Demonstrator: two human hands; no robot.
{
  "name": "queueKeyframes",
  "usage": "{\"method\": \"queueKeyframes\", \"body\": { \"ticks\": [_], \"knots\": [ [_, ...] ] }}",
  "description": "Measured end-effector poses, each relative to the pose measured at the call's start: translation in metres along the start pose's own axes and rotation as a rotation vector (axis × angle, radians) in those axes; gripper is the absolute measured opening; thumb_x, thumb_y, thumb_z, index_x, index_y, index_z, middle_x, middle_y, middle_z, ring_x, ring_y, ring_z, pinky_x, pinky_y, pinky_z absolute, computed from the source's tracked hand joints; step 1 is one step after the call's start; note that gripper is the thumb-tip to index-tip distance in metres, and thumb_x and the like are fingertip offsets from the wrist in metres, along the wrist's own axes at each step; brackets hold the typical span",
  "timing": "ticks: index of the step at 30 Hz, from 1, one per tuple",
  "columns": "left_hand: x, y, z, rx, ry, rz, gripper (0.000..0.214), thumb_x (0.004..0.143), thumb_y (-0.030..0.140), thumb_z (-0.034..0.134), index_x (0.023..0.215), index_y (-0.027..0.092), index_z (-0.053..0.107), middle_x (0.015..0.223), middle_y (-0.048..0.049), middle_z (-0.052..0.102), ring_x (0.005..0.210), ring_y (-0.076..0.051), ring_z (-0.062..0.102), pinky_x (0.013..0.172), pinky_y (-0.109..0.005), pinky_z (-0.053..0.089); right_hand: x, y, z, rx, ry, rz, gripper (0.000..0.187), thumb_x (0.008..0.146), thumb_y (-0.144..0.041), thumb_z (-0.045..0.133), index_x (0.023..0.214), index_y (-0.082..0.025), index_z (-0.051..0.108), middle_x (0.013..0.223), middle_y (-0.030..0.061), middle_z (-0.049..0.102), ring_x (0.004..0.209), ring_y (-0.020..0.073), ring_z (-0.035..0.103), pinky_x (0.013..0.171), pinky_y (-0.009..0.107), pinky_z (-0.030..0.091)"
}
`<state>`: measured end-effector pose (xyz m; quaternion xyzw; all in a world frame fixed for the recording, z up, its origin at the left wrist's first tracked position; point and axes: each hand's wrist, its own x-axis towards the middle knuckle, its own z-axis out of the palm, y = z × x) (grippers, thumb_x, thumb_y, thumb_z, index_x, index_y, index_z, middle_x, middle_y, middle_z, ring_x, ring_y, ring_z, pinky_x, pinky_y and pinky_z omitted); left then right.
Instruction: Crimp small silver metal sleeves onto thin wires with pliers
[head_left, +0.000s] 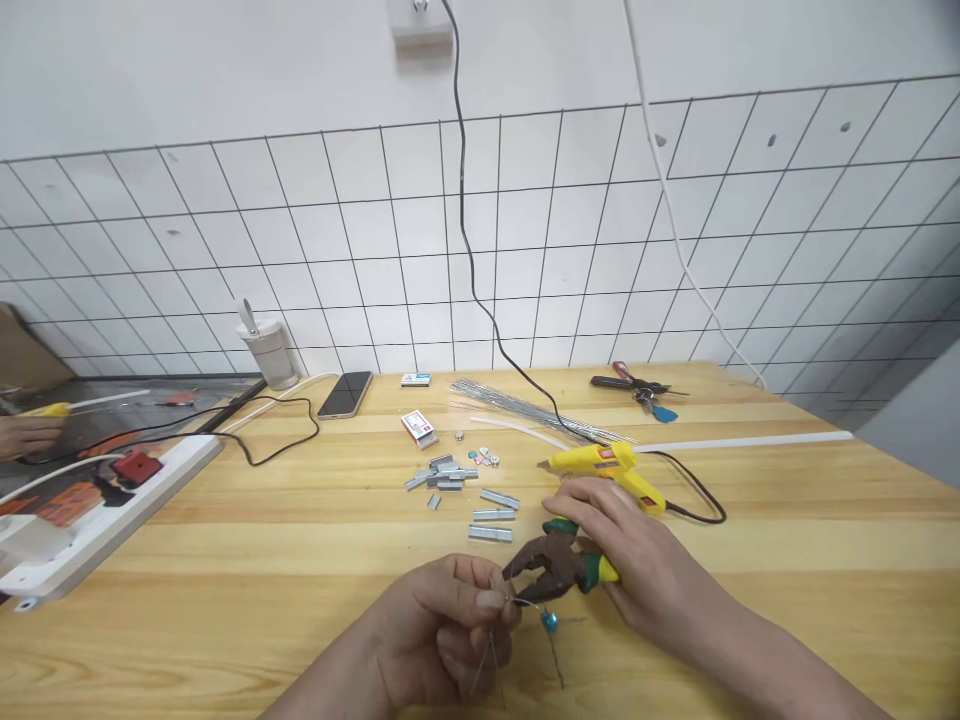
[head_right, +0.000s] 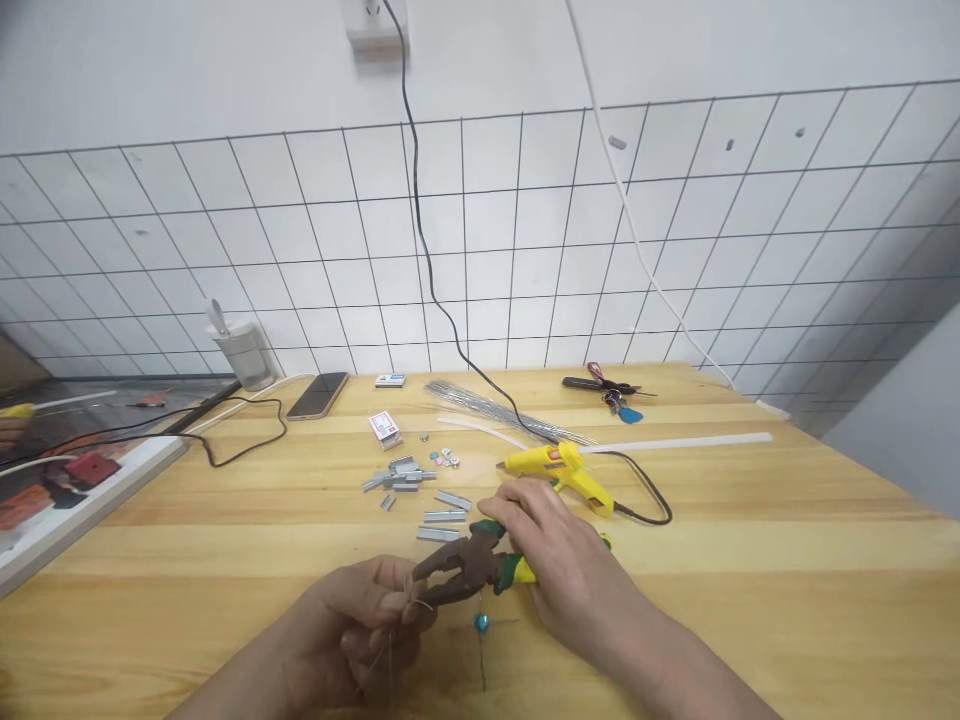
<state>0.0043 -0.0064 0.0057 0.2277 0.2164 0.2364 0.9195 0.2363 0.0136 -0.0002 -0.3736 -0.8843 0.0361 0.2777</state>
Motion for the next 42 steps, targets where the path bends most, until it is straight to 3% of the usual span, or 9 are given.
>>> {"method": "queueKeyframes", "body": {
  "ticks": [7, 12, 18, 24, 33, 38, 42],
  "knots": [
    [0.002, -0.004, 0.002, 0.08, -0.003, -0.022, 0.018, 0.053, 0.017, 0.072, 0.064, 0.007, 0.063, 0.042, 0.0017, 0.047, 0.033, -0.003, 0.035, 0.034, -0.018, 0.009, 0.002, -0.001, -0.004, 0.054, 0.009, -0.083, 0.074, 0.051, 0.008, 0.034, 0.118, -0.021, 0.041, 0.111, 0.0104, 0.047, 0.106, 0.0216, 0.044, 0.075, 0.032, 0.048],
    [0.002, -0.006, 0.001, 0.073, -0.005, -0.016, 0.017, 0.055, 0.016, 0.071, 0.067, 0.007, 0.062, 0.043, 0.0029, 0.046, 0.032, 0.0, 0.024, 0.035, -0.018, 0.007, 0.001, -0.003, -0.001, 0.114, -0.037, -0.071, 0.073, 0.051, 0.007, 0.034, 0.117, -0.022, 0.04, 0.111, 0.0097, 0.047, 0.104, 0.0208, 0.045, 0.081, 0.035, 0.046],
    [0.002, -0.008, -0.001, 0.008, -0.047, -0.043, 0.019, 0.055, 0.013, 0.07, 0.071, 0.005, 0.062, 0.047, 0.0019, 0.048, 0.033, 0.0, 0.03, 0.033, -0.016, 0.008, 0.001, -0.001, 0.001, 0.121, -0.039, -0.076, 0.072, 0.052, 0.008, 0.033, 0.118, -0.022, 0.038, 0.111, 0.0106, 0.044, 0.104, 0.0213, 0.043, 0.079, 0.035, 0.046],
    [0.003, -0.012, 0.006, -0.04, -0.098, -0.129, 0.018, 0.053, 0.012, 0.071, 0.067, 0.005, 0.061, 0.052, -0.0007, 0.053, 0.034, -0.001, 0.038, 0.031, -0.017, 0.005, 0.003, 0.004, 0.003, 0.102, 0.072, -0.181, 0.067, 0.056, 0.005, 0.037, 0.118, -0.021, 0.039, 0.109, 0.0108, 0.044, 0.103, 0.0213, 0.044, 0.077, 0.036, 0.046],
    [0.002, -0.022, 0.013, -0.011, -0.086, -0.11, 0.015, 0.052, 0.013, 0.069, 0.064, 0.004, 0.064, 0.043, 0.0002, 0.052, 0.033, -0.003, 0.039, 0.034, -0.019, 0.012, 0.005, 0.003, 0.007, 0.019, 0.276, -0.28, 0.055, 0.067, -0.001, 0.048, 0.118, -0.022, 0.039, 0.11, 0.0111, 0.045, 0.109, 0.0244, 0.044, 0.085, 0.044, 0.042],
    [0.003, -0.021, 0.009, 0.029, -0.112, -0.15, 0.018, 0.052, 0.014, 0.068, 0.065, 0.004, 0.064, 0.039, 0.0011, 0.048, 0.031, -0.002, 0.033, 0.032, -0.019, 0.007, 0.007, 0.002, 0.007, 0.03, 0.257, -0.301, 0.05, 0.069, -0.006, 0.052, 0.116, -0.021, 0.041, 0.105, 0.0098, 0.049, 0.104, 0.0222, 0.048, 0.085, 0.042, 0.043],
    [0.004, -0.015, 0.01, 0.033, -0.122, -0.19, 0.016, 0.053, 0.015, 0.069, 0.065, 0.005, 0.062, 0.04, 0.0013, 0.047, 0.03, 0.0, 0.026, 0.029, -0.015, 0.004, 0.006, 0.006, 0.005, -0.012, 0.244, -0.291, 0.056, 0.069, 0.0, 0.044, 0.12, -0.022, 0.039, 0.111, 0.0106, 0.046, 0.111, 0.0223, 0.044, 0.088, 0.044, 0.041]
  ]
}}
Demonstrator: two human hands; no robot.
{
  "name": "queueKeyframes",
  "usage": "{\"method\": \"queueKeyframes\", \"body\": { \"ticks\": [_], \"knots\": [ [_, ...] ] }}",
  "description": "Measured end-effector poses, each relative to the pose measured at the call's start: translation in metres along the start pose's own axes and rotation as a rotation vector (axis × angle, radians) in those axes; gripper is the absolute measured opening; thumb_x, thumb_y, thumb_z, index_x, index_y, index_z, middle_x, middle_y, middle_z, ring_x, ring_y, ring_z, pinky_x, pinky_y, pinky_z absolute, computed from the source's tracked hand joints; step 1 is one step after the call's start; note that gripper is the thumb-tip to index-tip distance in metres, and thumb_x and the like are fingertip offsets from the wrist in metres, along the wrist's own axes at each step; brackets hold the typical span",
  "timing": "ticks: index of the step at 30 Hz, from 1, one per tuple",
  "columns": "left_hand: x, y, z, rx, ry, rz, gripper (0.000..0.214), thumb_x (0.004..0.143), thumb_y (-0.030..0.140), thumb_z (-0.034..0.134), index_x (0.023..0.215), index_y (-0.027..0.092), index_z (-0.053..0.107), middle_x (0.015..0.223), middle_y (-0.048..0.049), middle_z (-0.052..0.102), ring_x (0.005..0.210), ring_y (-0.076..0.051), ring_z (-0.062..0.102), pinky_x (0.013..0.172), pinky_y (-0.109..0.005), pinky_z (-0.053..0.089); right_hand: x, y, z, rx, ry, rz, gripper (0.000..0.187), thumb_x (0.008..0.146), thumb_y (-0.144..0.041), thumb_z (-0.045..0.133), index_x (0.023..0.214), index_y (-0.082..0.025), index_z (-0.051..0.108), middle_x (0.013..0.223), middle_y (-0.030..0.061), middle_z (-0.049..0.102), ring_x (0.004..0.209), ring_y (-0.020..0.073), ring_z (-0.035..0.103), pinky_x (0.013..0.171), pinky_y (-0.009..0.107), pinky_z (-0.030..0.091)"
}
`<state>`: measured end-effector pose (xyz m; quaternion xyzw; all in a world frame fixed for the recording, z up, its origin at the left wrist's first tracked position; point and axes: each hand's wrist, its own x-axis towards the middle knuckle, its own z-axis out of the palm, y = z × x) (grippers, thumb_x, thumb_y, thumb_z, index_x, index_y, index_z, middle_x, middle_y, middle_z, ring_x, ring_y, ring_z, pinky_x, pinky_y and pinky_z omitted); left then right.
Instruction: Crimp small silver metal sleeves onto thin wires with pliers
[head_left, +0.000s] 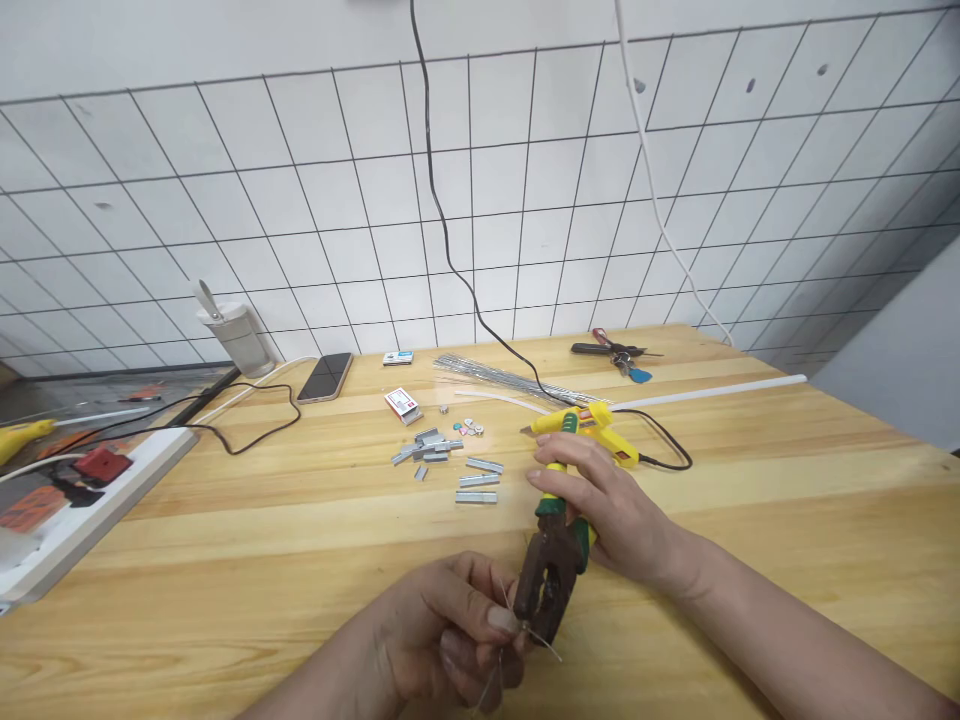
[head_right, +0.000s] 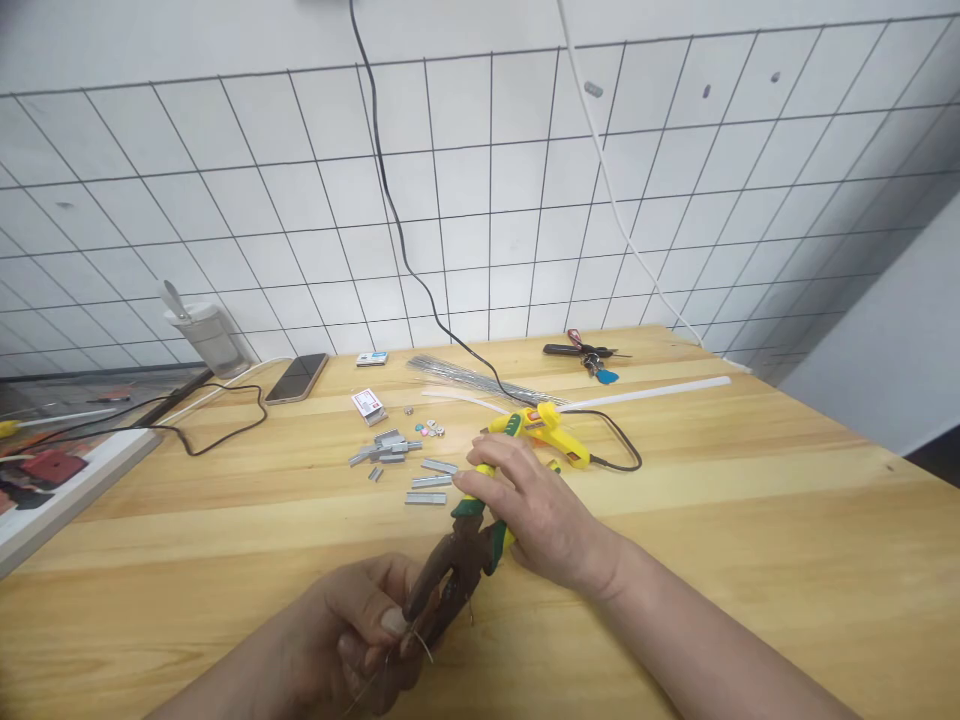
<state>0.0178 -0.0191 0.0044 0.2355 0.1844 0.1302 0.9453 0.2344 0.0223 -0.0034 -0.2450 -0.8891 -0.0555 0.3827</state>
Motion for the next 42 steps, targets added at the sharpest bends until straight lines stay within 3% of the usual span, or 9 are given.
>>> {"method": "queueKeyframes", "body": {
  "ticks": [6, 18, 29, 36, 42],
  "knots": [
    [0.001, 0.0, 0.001, -0.011, 0.024, -0.018, 0.017, 0.053, 0.014, 0.07, 0.064, 0.005, 0.06, 0.04, 0.0022, 0.046, 0.03, 0.001, 0.024, 0.028, -0.013, 0.005, -0.002, 0.003, -0.004, -0.056, -0.015, -0.009, 0.06, 0.068, 0.004, 0.04, 0.12, -0.026, 0.037, 0.11, 0.0085, 0.045, 0.111, 0.0223, 0.042, 0.088, 0.047, 0.04],
    [0.001, 0.003, 0.001, 0.038, 0.096, 0.137, 0.018, 0.057, 0.017, 0.073, 0.063, 0.009, 0.058, 0.043, 0.0027, 0.047, 0.031, 0.001, 0.023, 0.031, -0.013, 0.007, -0.001, 0.003, -0.009, -0.137, 0.005, 0.032, 0.054, 0.069, 0.004, 0.04, 0.114, -0.026, 0.042, 0.1, 0.0072, 0.048, 0.098, 0.0201, 0.047, 0.077, 0.038, 0.045],
    [-0.003, 0.011, -0.001, 0.131, 0.316, 0.346, 0.022, 0.06, 0.023, 0.074, 0.061, 0.012, 0.055, 0.045, 0.0029, 0.047, 0.036, -0.001, 0.025, 0.035, -0.015, 0.01, -0.003, 0.004, -0.004, -0.293, -0.071, 0.155, 0.059, 0.055, 0.006, 0.037, 0.106, -0.021, 0.047, 0.097, 0.009, 0.05, 0.089, 0.0216, 0.047, 0.066, 0.033, 0.045],
    [-0.003, 0.013, -0.002, 0.095, 0.342, 0.319, 0.025, 0.057, 0.023, 0.076, 0.062, 0.013, 0.053, 0.046, 0.0033, 0.047, 0.036, 0.0, 0.022, 0.036, -0.014, 0.009, -0.004, 0.005, 0.001, -0.235, -0.057, 0.197, 0.062, 0.053, 0.005, 0.038, 0.11, -0.02, 0.047, 0.101, 0.01, 0.05, 0.095, 0.0229, 0.047, 0.073, 0.037, 0.044],
    [-0.002, 0.013, -0.005, 0.094, 0.357, 0.395, 0.024, 0.06, 0.023, 0.074, 0.062, 0.013, 0.052, 0.046, 0.0046, 0.045, 0.036, 0.0, 0.02, 0.036, -0.014, 0.009, -0.003, -0.001, -0.002, -0.341, -0.114, 0.281, 0.057, 0.052, 0.005, 0.038, 0.1, -0.02, 0.053, 0.096, 0.0084, 0.054, 0.09, 0.0215, 0.049, 0.056, 0.025, 0.039]
  ]
}}
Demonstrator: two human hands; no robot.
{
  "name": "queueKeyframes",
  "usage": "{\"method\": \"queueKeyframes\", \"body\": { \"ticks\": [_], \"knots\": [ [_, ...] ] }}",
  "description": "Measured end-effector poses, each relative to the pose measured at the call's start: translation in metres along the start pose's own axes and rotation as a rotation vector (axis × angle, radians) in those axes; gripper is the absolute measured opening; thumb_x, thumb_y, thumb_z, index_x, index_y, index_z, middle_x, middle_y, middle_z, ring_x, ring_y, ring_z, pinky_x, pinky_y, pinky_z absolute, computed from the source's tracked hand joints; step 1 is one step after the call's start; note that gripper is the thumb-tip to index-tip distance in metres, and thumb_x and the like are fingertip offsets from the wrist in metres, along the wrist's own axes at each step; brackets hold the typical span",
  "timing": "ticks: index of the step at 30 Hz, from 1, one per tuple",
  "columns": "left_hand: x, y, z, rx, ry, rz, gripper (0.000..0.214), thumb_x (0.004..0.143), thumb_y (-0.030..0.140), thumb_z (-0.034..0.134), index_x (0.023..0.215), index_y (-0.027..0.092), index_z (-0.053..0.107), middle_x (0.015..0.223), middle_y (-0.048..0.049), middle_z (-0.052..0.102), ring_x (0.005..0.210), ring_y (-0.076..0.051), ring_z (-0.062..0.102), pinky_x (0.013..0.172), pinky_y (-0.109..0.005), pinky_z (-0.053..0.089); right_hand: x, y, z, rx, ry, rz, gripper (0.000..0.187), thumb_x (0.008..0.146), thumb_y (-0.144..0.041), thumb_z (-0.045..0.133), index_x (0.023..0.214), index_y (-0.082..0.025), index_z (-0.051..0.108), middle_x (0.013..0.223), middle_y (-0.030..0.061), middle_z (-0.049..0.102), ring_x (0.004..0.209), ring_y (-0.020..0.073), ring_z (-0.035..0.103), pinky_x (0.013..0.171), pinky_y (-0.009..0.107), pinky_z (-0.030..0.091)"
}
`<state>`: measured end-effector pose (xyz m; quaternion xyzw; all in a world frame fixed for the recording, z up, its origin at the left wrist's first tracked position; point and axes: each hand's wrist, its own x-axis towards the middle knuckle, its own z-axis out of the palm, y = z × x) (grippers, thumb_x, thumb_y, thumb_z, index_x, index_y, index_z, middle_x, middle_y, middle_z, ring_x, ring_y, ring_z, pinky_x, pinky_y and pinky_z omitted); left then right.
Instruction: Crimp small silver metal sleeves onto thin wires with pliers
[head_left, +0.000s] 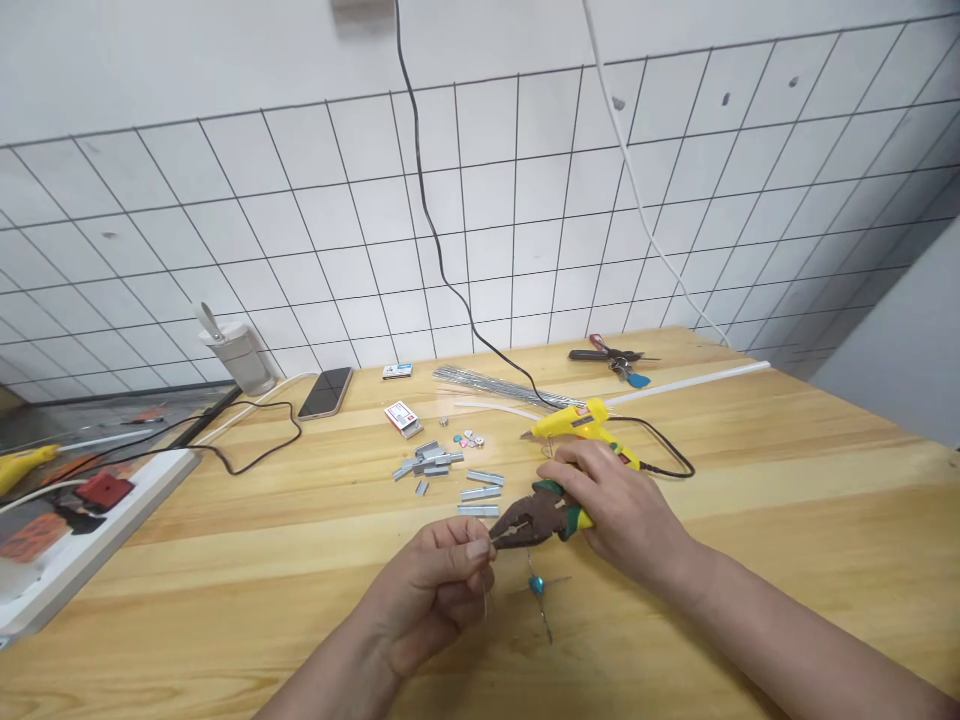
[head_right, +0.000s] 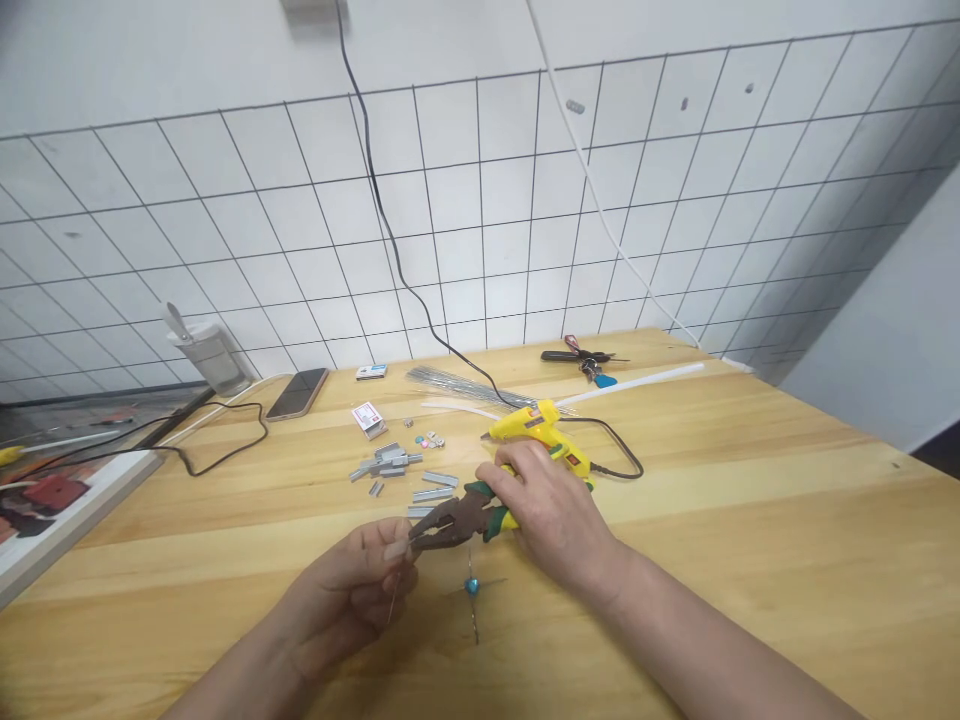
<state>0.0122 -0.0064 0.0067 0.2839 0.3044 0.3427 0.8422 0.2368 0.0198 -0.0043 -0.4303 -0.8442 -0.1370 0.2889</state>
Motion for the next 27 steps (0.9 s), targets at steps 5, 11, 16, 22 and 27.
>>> {"method": "queueKeyframes", "body": {
  "ticks": [5, 11, 16, 22, 27],
  "knots": [
    [0.0, 0.003, 0.005, 0.12, 0.12, 0.16, 0.026, 0.06, 0.029, 0.074, 0.064, 0.014, 0.053, 0.045, 0.0066, 0.043, 0.036, 0.0, 0.019, 0.039, -0.017, 0.01, -0.001, -0.006, 0.0, -0.04, -0.053, 0.09, 0.053, 0.054, 0.005, 0.038, 0.097, -0.022, 0.054, 0.089, 0.0052, 0.056, 0.083, 0.0181, 0.05, 0.05, 0.023, 0.032],
    [-0.003, 0.003, 0.011, 0.402, 0.358, 0.402, 0.021, 0.067, 0.033, 0.068, 0.067, 0.016, 0.055, 0.047, 0.0077, 0.037, 0.043, -0.005, 0.024, 0.044, -0.019, 0.017, -0.003, -0.018, 0.003, -0.021, -0.131, 0.191, 0.055, 0.052, 0.004, 0.038, 0.097, -0.024, 0.051, 0.085, 0.0039, 0.055, 0.081, 0.017, 0.05, 0.048, 0.021, 0.029],
    [-0.009, 0.007, 0.01, 0.9, 0.439, 0.717, 0.014, 0.077, 0.028, 0.057, 0.066, 0.019, 0.059, 0.06, 0.0011, 0.047, 0.057, -0.012, 0.04, 0.054, -0.023, 0.029, -0.006, -0.026, 0.001, 0.061, -0.263, 0.286, 0.048, 0.06, 0.004, 0.039, 0.096, -0.026, 0.05, 0.087, 0.0025, 0.054, 0.082, 0.0171, 0.052, 0.053, 0.022, 0.032],
    [-0.013, 0.014, 0.004, 1.277, 0.405, 0.951, 0.015, 0.078, 0.016, 0.053, 0.074, 0.022, 0.067, 0.06, -0.0006, 0.047, 0.056, -0.015, 0.041, 0.056, -0.024, 0.029, -0.004, -0.033, -0.005, 0.151, -0.409, 0.361, 0.046, 0.063, 0.004, 0.04, 0.097, -0.026, 0.051, 0.086, 0.003, 0.055, 0.084, 0.0186, 0.054, 0.061, 0.026, 0.037],
    [-0.008, 0.015, 0.005, 1.114, 0.484, 0.893, 0.013, 0.076, 0.022, 0.056, 0.065, 0.02, 0.063, 0.058, -0.0002, 0.049, 0.056, -0.014, 0.042, 0.055, -0.023, 0.031, 0.001, -0.023, -0.017, 0.273, -0.455, 0.372, 0.037, 0.069, -0.003, 0.043, 0.097, -0.027, 0.051, 0.092, 0.0032, 0.054, 0.088, 0.019, 0.053, 0.065, 0.027, 0.038]
  ]
}}
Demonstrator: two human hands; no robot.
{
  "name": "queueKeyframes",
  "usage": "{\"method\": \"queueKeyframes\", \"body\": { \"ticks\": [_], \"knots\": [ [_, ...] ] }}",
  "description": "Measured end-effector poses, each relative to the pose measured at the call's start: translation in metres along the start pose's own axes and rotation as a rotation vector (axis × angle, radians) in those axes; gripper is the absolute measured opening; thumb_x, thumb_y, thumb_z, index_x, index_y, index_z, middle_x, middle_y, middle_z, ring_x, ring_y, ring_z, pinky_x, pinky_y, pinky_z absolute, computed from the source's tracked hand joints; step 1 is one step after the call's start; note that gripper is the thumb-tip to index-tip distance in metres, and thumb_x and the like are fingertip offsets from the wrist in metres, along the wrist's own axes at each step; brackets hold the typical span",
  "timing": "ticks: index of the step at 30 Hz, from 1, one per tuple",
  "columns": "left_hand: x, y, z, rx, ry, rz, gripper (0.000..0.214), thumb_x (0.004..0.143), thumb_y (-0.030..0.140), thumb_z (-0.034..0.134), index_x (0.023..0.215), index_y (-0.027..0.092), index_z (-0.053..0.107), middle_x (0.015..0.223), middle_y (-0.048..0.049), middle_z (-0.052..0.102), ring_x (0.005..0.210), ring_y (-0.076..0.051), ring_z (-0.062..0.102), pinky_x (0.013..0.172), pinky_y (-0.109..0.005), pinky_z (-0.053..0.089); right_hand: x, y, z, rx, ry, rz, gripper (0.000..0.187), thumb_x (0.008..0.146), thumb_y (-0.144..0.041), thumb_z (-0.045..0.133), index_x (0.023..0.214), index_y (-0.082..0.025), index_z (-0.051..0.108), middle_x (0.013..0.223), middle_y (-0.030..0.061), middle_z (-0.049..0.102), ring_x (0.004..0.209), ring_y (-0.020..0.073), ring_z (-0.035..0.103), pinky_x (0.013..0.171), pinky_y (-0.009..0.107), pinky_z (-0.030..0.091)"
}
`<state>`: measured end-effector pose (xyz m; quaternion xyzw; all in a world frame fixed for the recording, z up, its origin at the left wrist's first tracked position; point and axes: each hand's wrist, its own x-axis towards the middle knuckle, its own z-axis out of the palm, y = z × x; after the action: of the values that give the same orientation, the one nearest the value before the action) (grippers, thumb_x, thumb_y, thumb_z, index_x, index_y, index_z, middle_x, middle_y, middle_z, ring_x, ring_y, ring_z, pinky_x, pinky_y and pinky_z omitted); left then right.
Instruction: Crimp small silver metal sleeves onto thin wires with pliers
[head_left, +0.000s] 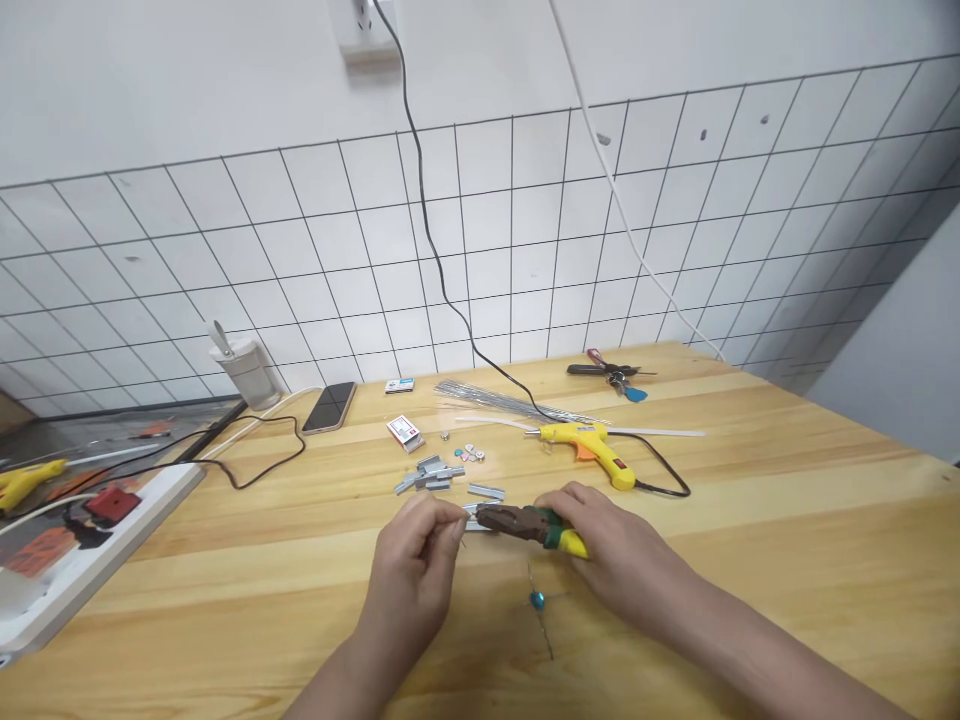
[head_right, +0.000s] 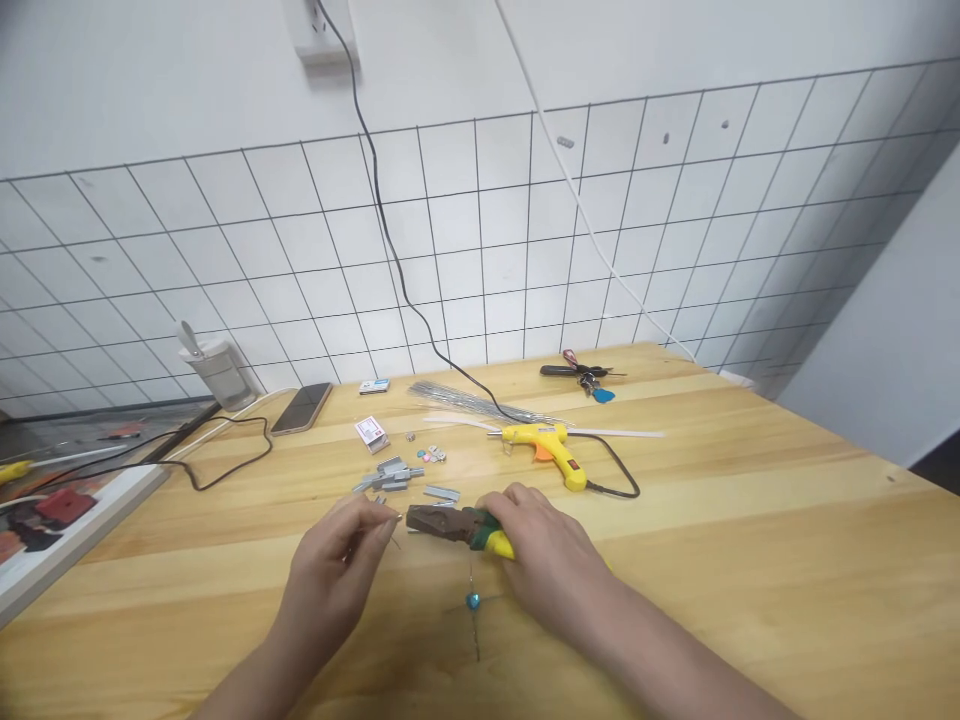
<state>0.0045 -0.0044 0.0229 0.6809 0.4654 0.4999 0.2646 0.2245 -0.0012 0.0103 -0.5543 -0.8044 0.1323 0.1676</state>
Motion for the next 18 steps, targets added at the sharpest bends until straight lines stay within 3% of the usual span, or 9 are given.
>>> {"method": "queueKeyframes", "body": {
  "ticks": [4, 6, 11, 14, 18],
  "knots": [
    [0.005, -0.001, -0.001, -0.189, 0.117, -0.275, 0.015, 0.07, 0.033, 0.062, 0.068, 0.018, 0.06, 0.064, -0.0002, 0.055, 0.062, -0.014, 0.046, 0.057, -0.022, 0.036, 0.004, 0.018, -0.013, -0.087, -0.109, 0.114, 0.014, 0.071, -0.017, 0.048, 0.083, -0.023, 0.052, 0.087, 0.0034, 0.055, 0.082, 0.0188, 0.053, 0.064, 0.027, 0.036],
    [0.006, -0.001, 0.0, -0.231, 0.147, -0.348, 0.018, 0.067, 0.035, 0.065, 0.07, 0.018, 0.06, 0.062, 0.0007, 0.054, 0.06, -0.013, 0.045, 0.056, -0.021, 0.036, 0.006, 0.026, -0.015, -0.193, -0.135, 0.196, 0.009, 0.072, -0.023, 0.048, 0.08, -0.022, 0.053, 0.085, 0.0046, 0.056, 0.083, 0.021, 0.054, 0.064, 0.028, 0.035],
    [0.003, 0.002, 0.006, -0.289, 0.131, -0.361, 0.018, 0.066, 0.035, 0.064, 0.067, 0.018, 0.061, 0.063, 0.0006, 0.055, 0.058, -0.012, 0.043, 0.054, -0.02, 0.035, 0.005, 0.038, -0.016, -0.274, -0.13, 0.287, 0.023, 0.067, -0.039, 0.055, 0.083, -0.021, 0.056, 0.087, 0.0083, 0.059, 0.087, 0.0277, 0.053, 0.062, 0.031, 0.034],
    [0.002, 0.004, 0.008, -0.307, 0.111, -0.357, 0.016, 0.065, 0.034, 0.065, 0.066, 0.018, 0.061, 0.063, 0.0013, 0.054, 0.06, -0.012, 0.044, 0.057, -0.021, 0.036, 0.002, 0.039, -0.023, -0.255, -0.16, 0.282, 0.03, 0.062, -0.047, 0.059, 0.08, -0.023, 0.058, 0.087, 0.0066, 0.06, 0.084, 0.0251, 0.055, 0.06, 0.029, 0.035],
    [0.001, 0.004, 0.009, -0.323, 0.091, -0.366, 0.016, 0.065, 0.034, 0.064, 0.066, 0.018, 0.061, 0.061, 0.0024, 0.052, 0.061, -0.012, 0.044, 0.058, -0.021, 0.036, 0.011, 0.047, -0.035, -0.229, -0.068, 0.361, 0.032, 0.072, -0.053, 0.049, 0.079, -0.024, 0.061, 0.09, 0.005, 0.062, 0.08, 0.0211, 0.057, 0.058, 0.028, 0.036]
  ]
}}
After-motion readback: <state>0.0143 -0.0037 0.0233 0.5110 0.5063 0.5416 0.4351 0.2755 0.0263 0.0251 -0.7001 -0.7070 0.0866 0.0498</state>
